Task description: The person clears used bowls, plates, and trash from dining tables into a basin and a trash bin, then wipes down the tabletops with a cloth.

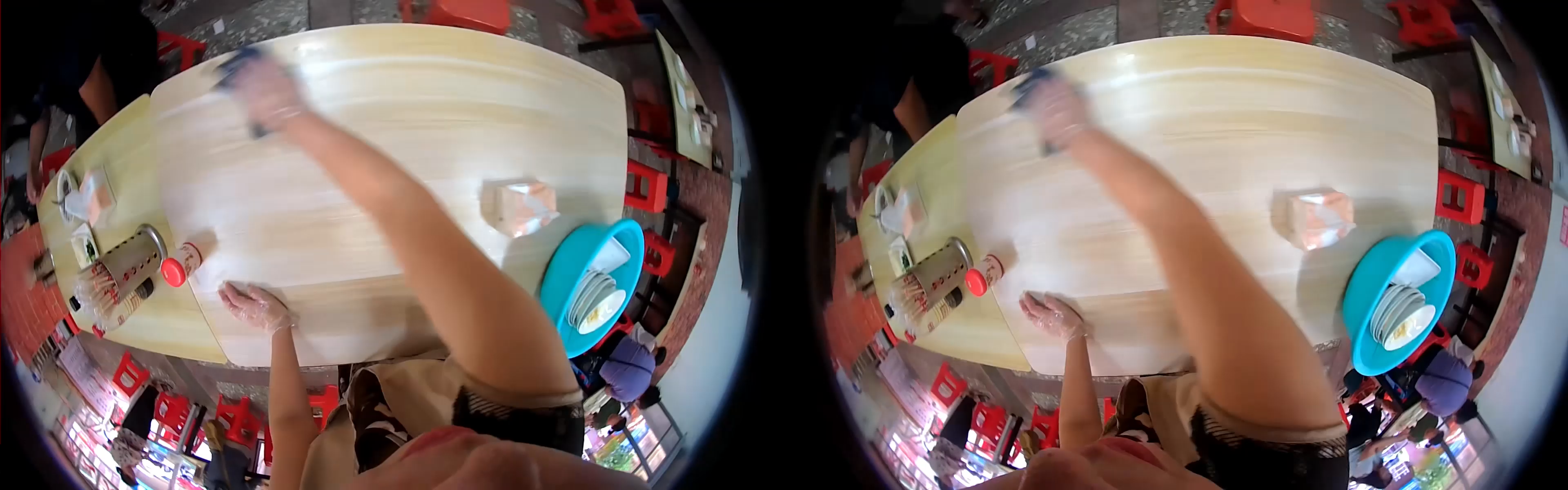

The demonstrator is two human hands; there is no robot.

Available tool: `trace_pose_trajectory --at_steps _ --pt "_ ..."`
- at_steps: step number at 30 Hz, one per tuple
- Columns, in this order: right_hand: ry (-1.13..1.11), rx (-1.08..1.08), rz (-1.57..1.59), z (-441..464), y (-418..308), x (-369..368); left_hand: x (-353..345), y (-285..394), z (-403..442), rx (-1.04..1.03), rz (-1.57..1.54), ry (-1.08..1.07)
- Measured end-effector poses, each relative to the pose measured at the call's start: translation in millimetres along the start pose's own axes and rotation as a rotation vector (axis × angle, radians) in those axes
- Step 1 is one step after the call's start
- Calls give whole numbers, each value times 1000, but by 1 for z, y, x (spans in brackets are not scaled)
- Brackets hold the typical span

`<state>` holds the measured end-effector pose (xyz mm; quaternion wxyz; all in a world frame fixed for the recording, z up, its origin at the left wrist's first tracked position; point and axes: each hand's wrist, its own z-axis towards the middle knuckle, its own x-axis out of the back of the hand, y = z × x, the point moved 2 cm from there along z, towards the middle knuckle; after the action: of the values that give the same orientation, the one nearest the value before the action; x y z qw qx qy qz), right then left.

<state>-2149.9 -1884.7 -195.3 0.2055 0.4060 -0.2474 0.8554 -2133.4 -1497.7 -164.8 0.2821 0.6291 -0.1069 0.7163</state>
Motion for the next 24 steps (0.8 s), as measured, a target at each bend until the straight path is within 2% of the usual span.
trace_pose_trajectory --at_steps 2,3,4,5,6,8,11,12,13,14,16,17,18,19,20,21,23,24 --pt "98 -212 -161 -53 122 61 -2 -6 -2 -22 -26 8" --pt "88 -267 -375 -103 201 70 -5 -6 -2 -29 -44 18" --pt "-149 -466 -458 -119 223 162 -4 -2 -2 -12 -83 18" --pt "-131 -961 -413 -165 280 203 -3 0 -2 -15 -96 20" --pt "-82 -862 -550 -205 311 263 -3 0 -2 -2 -64 13" --pt "-96 -1236 -676 -238 326 309 -6 -1 -3 14 -46 3" --pt "-94 -1505 -683 -245 305 302 -3 -5 -7 -28 -8 8" --pt "-334 -1477 -697 -205 283 277 -2 -2 -6 -16 -4 17" --pt "-301 -1340 -778 -181 273 230 -1 -1 -5 -5 3 28" --pt "-682 -984 -739 -145 242 177 -1 -1 -5 -24 -5 32" --pt "-320 -516 -695 -87 108 94 -2 -2 -6 -24 -6 28" --pt "-355 -506 -425 -65 36 61 -2 -4 -7 -18 0 17" --pt "-10 -248 -396 -83 -35 12 -2 -4 -7 -23 -22 28" --pt "-80 -109 -245 -96 -103 -5 -2 -6 -9 -30 -11 30" --pt "-181 -87 89 -109 -161 12 -2 -11 -10 -53 -48 29" --pt "-22 -9 199 -136 -193 40 -1 -13 -9 -76 -88 30" --pt "-568 -200 247 -168 -191 103 2 -18 -10 -189 -158 98" --pt "-175 -224 90 -237 -164 79 -1 -22 -9 -233 -176 127"
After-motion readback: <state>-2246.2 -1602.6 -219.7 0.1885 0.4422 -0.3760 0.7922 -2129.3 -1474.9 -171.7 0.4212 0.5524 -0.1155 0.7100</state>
